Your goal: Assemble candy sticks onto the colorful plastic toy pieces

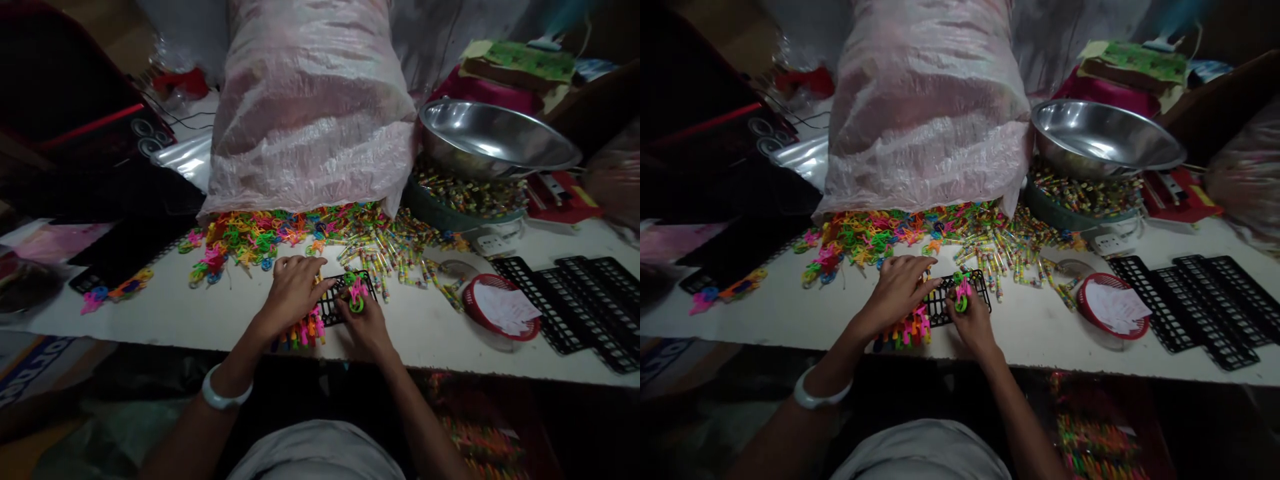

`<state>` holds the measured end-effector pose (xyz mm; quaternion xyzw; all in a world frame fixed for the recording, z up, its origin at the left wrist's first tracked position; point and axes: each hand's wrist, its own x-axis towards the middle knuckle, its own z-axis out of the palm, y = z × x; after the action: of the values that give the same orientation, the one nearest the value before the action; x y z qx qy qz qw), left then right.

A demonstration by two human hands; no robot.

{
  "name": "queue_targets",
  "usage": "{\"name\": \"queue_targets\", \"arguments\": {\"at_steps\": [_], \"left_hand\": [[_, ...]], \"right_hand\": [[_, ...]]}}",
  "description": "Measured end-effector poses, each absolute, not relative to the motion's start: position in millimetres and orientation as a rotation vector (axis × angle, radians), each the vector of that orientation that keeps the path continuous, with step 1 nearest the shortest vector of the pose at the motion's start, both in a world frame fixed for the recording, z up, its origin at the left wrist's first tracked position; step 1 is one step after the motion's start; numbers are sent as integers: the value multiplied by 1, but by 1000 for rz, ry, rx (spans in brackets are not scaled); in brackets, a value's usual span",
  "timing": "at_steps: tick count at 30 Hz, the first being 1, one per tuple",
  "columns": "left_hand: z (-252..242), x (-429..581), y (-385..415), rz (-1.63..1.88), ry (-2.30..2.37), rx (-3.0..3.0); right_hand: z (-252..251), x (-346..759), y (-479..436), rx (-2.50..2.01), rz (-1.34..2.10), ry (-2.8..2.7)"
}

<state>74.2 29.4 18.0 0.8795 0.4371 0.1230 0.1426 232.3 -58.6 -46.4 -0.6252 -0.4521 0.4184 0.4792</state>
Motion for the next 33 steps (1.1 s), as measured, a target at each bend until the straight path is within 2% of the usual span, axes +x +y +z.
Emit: {"name": "queue_targets", "arguments": {"at_steps": [6, 16, 24, 28, 33], "left_hand": [[18, 75, 29, 338, 1281, 2561], [16, 74, 29, 374, 1242, 2579], [19, 69, 30, 378, 1148, 2585], [23, 62, 33, 309, 926, 2610], [20, 58, 43, 305, 920, 2625]], "right_hand": [[-50, 219, -76, -1528, 633, -1600], [-73, 200, -82, -1632, 238, -1853], [-74, 200, -82, -1487, 171, -1890], [-76, 197, -78, -1543, 205, -1854], [-73, 196, -66, -1629, 258, -1847]]}}
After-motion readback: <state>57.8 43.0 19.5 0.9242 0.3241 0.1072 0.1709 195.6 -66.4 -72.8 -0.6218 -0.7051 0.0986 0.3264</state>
